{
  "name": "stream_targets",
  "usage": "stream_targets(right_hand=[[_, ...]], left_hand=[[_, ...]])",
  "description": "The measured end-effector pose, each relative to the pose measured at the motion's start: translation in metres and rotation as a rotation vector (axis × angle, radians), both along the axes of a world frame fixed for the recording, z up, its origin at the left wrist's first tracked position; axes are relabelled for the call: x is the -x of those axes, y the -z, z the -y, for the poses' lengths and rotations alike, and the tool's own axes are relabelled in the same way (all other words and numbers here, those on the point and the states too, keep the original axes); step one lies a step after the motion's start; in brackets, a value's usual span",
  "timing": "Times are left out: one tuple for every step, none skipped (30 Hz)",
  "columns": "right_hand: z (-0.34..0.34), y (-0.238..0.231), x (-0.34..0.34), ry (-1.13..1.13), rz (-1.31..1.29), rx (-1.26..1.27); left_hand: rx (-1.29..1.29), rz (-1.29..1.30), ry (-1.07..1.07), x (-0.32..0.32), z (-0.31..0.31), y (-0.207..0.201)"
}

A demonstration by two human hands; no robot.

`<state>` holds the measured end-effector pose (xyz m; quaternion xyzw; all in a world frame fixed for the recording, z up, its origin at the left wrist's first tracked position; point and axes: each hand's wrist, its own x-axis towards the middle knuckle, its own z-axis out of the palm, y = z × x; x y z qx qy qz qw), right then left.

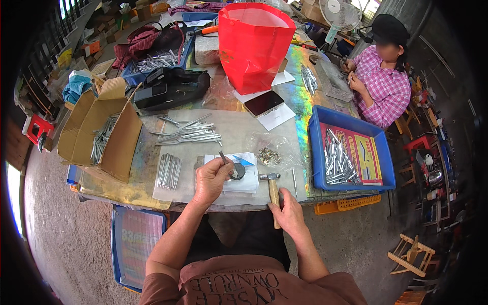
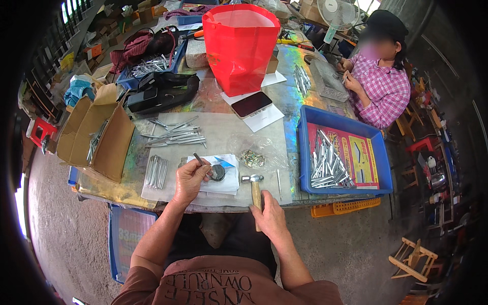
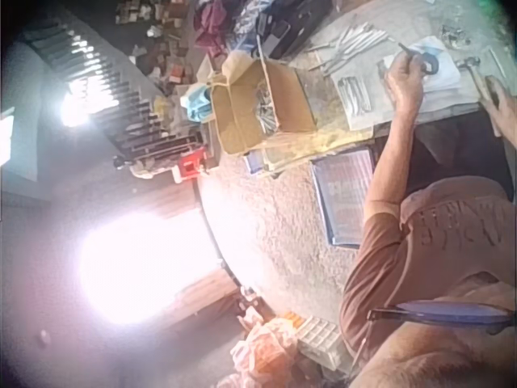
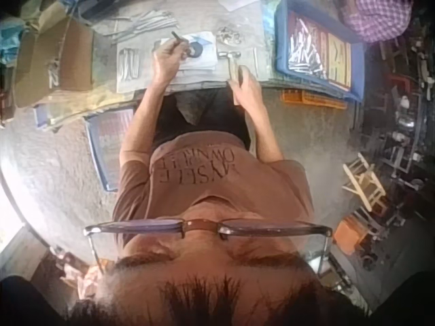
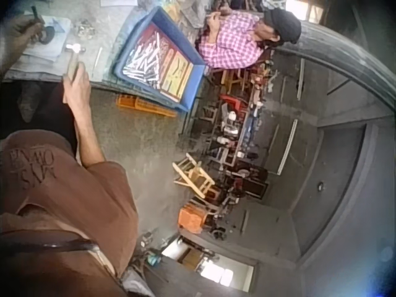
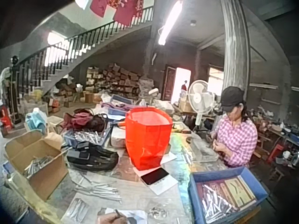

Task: Assemble metal rods into a base using a small hammer at a workbench.

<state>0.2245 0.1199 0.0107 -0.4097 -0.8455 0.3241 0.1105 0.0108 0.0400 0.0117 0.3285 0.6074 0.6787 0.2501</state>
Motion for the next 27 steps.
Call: stream_targets(right_hand=[[0.000, 0.000, 0.000, 0.002, -0.001, 0.003], [0.000, 0.000, 0.000, 0.004, -0.002, 0.007], [0.000, 0.000, 0.000, 0.003, 0.000, 0.006], [0.000, 0.000, 0.000, 0.002, 0.002, 0.004], [0.000, 0.000, 0.000, 0.002, 0.004, 0.003], [0.000, 0.000, 0.000, 0.002, -0.003, -0.001], [0.000, 0.001, 0.000, 0.003, -0.010, -0.005], [0.000, 0.001, 0.000, 0.003, -0.017, -0.009], [0.000, 0.000, 0.000, 0.004, -0.017, -0.003], [0.000, 0.000, 0.000, 0.005, -0.017, 0.003], [0.001, -0.001, 0.001, 0.006, -0.017, 0.009], [0.000, 0.001, 0.000, 0.012, -0.043, -0.009], [0.001, 0.004, -0.001, 0.017, -0.069, -0.027], [0.001, 0.006, -0.001, 0.022, -0.096, -0.045], [0.001, 0.005, -0.001, 0.045, -0.079, -0.022], [0.001, 0.004, -0.001, 0.068, -0.061, 0.002], [0.000, 0.003, -0.001, 0.090, -0.044, 0.027], [-0.001, 0.004, -0.003, 0.098, -0.072, 0.091], [-0.005, 0.008, -0.004, 0.107, -0.100, 0.155], [-0.009, 0.011, -0.006, 0.116, -0.129, 0.219], [-0.014, 0.016, -0.009, 0.114, -0.191, 0.370], [-0.020, 0.021, -0.011, 0.112, -0.253, 0.522], [-0.023, 0.022, -0.013, 0.109, -0.315, 0.674], [-0.023, 0.017, -0.013, 0.112, -0.375, 0.698], [-0.019, 0.007, -0.014, 0.114, -0.433, 0.726], [-0.014, -0.005, -0.015, 0.116, -0.493, 0.754], [-0.005, -0.025, -0.010, 0.155, -0.572, 0.815]], left_hand=[[0.003, -0.012, -0.003, -0.001, 0.000, -0.001], [0.006, -0.023, -0.005, -0.001, 0.000, -0.001], [0.007, -0.036, -0.006, -0.001, 0.000, -0.001], [0.008, -0.049, -0.006, 0.000, 0.000, 0.000], [0.009, -0.061, -0.006, 0.000, 0.000, 0.001], [0.014, -0.073, -0.002, 0.000, 0.000, 0.001], [0.020, -0.085, 0.002, 0.000, 0.000, 0.001], [0.026, -0.097, 0.006, 0.000, 0.000, 0.001], [0.032, -0.111, 0.014, 0.000, 0.000, 0.001], [0.039, -0.125, 0.022, 0.000, 0.001, 0.000], [0.045, -0.138, 0.030, 0.000, 0.002, -0.001], [0.053, -0.169, 0.027, 0.000, 0.002, -0.003], [0.060, -0.200, 0.023, -0.001, 0.002, -0.004], [0.068, -0.230, 0.019, -0.001, 0.002, -0.006], [0.069, -0.265, 0.019, -0.001, 0.002, -0.007], [0.071, -0.300, 0.018, -0.001, 0.003, -0.009], [0.074, -0.335, 0.018, -0.001, 0.003, -0.011], [0.067, -0.368, 0.022, -0.001, 0.003, -0.014], [0.061, -0.400, 0.026, -0.002, 0.002, -0.018], [0.055, -0.432, 0.031, -0.002, 0.001, -0.019], [0.060, -0.436, 0.043, -0.001, 0.002, -0.019], [0.064, -0.441, 0.056, 0.000, 0.003, -0.018], [0.069, -0.446, 0.069, 0.000, 0.004, -0.018], [0.070, -0.465, 0.080, 0.001, 0.003, -0.018], [0.077, -0.485, 0.091, 0.002, 0.002, -0.017], [0.084, -0.505, 0.102, 0.003, 0.002, -0.016], [0.080, -0.511, 0.101, 0.003, 0.003, -0.016]])
